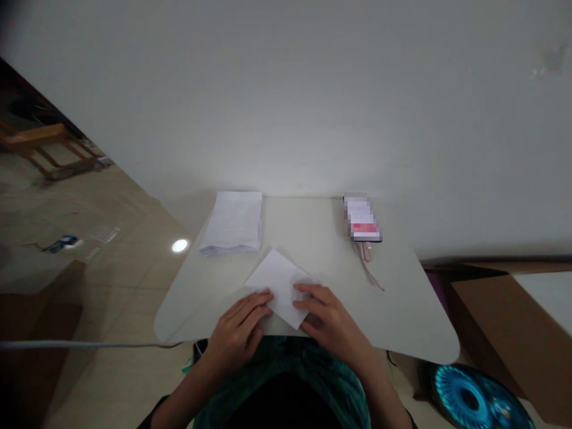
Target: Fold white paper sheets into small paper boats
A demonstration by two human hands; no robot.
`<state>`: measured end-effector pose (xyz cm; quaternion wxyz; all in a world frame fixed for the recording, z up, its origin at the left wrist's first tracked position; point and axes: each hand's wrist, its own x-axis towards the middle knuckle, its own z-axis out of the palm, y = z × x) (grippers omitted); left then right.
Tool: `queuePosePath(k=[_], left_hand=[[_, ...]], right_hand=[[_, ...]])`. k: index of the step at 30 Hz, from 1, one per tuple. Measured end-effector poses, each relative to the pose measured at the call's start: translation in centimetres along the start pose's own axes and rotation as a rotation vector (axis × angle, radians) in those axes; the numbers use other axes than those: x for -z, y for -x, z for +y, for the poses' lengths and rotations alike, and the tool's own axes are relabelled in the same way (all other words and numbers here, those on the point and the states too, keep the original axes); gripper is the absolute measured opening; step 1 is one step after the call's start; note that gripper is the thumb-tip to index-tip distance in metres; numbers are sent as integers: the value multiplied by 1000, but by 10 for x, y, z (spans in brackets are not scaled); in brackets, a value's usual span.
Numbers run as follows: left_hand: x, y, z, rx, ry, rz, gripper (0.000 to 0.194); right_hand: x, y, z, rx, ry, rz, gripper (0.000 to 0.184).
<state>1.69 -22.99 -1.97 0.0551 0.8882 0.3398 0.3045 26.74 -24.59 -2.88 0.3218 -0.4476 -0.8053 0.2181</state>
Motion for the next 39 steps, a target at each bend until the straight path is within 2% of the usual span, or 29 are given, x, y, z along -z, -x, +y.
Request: queuePosePath(k=[7, 9, 13, 19, 28, 34, 39], left_hand=[[-5, -5, 6, 107, -30, 87, 12], [-8, -7, 7, 143, -29, 99, 8], [-13, -15, 11, 263, -31, 115, 6], [-21, -26, 14, 416, -36, 142, 12], [-20, -22, 10, 410, 26, 117, 8], [-17, -20, 7, 400, 35, 46, 19], [-11, -17, 6, 330, 23, -43, 24]], right_hand=[[5, -7, -5, -69, -83, -35, 23], [3, -12, -7, -101, -77, 21, 21], [-10, -20, -8, -193, -24, 230, 19], [-21, -30, -11, -257, 60, 302, 19], [-29, -38, -9, -346, 231, 306, 22], [-32, -42, -7, -373, 306, 282, 25], [-33, -41, -6, -356, 314, 294, 26]])
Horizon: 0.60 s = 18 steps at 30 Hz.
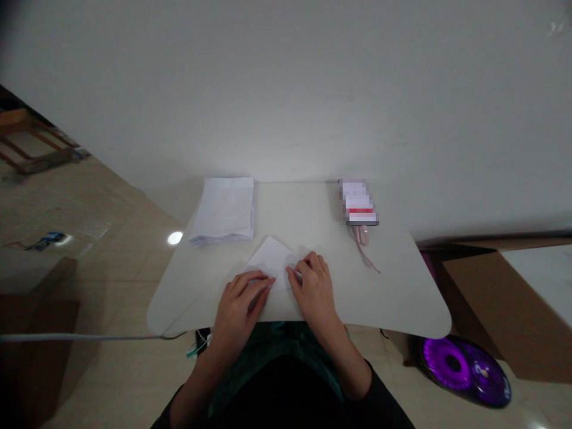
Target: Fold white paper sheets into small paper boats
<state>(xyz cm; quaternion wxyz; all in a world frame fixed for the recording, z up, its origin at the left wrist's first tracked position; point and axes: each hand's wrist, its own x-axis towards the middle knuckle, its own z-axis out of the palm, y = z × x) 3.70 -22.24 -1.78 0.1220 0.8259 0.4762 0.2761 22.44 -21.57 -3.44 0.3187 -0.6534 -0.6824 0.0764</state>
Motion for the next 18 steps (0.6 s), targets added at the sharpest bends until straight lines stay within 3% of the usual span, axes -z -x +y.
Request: queuePosePath(k=[6, 18], left_hand=[[5, 10, -1, -130, -85, -77, 35], [17, 24, -4, -319, -115, -115, 34]], right_hand=[[0, -1, 2, -10, -9, 9, 27], [3, -3, 2, -3, 11, 2, 28]])
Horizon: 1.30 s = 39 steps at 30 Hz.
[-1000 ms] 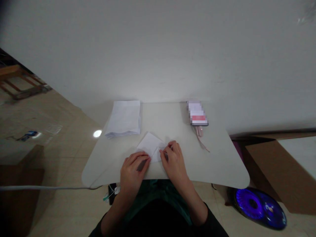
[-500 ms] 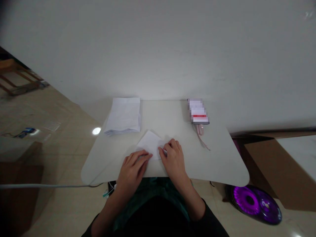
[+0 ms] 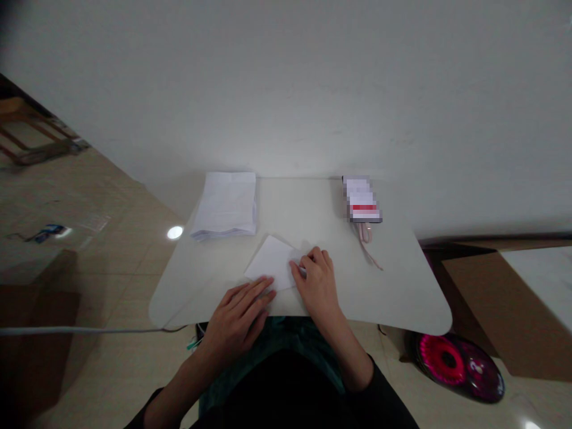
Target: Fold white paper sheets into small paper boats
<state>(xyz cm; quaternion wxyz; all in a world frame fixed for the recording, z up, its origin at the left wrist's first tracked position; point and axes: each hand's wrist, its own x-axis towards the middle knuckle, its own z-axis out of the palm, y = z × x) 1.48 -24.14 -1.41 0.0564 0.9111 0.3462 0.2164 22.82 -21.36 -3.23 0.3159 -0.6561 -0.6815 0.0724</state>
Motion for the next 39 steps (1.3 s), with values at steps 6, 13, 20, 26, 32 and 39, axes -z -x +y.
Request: queuePosePath(k=[6, 13, 20, 26, 32, 39], left_hand=[[-2, 2, 7, -32, -19, 15, 36], [-4, -17, -11, -165, 17, -118, 24], [-9, -17, -14, -177, 42, -134, 35], [-12, -13, -20, -213, -22, -216, 53], [-11, -13, -23, -230, -14, -300, 57], [-10, -13, -21, -229, -32, -294, 56]], right_hand=[[1, -1, 4, 6, 12, -1, 31], [2, 0, 4, 12, 44, -20, 31], [2, 0, 4, 5, 52, -20, 33], [5, -2, -1, -55, 52, -43, 29], [8, -5, 0, -79, -4, -59, 32], [11, 1, 2, -121, -77, 22, 20]])
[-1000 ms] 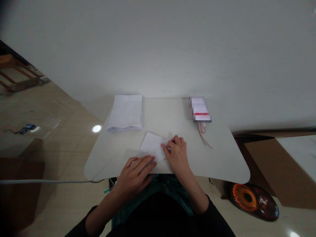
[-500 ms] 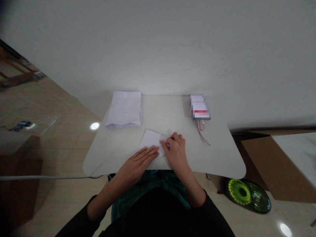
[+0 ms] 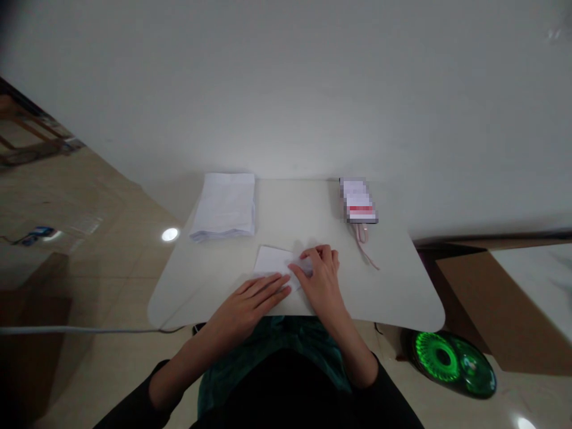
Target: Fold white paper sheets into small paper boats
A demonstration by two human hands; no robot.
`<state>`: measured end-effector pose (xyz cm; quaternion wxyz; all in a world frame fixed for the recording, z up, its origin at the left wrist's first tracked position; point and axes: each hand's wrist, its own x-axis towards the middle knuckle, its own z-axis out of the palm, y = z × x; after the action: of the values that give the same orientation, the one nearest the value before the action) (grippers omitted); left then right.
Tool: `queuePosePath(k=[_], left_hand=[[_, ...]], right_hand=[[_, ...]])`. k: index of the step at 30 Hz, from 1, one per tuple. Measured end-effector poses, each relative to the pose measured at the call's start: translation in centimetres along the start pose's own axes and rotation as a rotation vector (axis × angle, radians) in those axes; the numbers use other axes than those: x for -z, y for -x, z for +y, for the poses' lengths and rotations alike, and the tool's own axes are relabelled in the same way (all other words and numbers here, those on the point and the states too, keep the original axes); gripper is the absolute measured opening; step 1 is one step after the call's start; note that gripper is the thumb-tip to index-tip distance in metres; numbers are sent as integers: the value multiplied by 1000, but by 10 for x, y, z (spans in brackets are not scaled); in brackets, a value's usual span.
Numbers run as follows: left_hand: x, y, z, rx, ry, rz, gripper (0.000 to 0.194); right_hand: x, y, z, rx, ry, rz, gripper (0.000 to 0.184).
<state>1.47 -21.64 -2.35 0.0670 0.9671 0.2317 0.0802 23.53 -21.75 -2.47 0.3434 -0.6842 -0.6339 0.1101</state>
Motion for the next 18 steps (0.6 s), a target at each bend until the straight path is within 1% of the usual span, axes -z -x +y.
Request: queuePosePath(k=[2, 3, 5, 8, 12, 18], left_hand=[[-1, 0, 0, 1, -10, 13, 56], [-1, 1, 0, 3, -13, 15, 55], [0, 0, 0, 6, -16, 16, 55], [2, -1, 1, 11, -11, 17, 54], [3, -1, 2, 19, -9, 15, 53], [1, 0, 0, 10, -6, 18, 58]], right_hand=[[4, 8, 0, 47, -23, 13, 30], [6, 13, -1, 79, -21, 31, 28], [10, 26, -3, 141, -5, 80, 16], [16, 45, -9, 223, 40, 106, 13], [17, 58, -14, 229, 91, 100, 14], [14, 58, -11, 232, 125, 113, 15]])
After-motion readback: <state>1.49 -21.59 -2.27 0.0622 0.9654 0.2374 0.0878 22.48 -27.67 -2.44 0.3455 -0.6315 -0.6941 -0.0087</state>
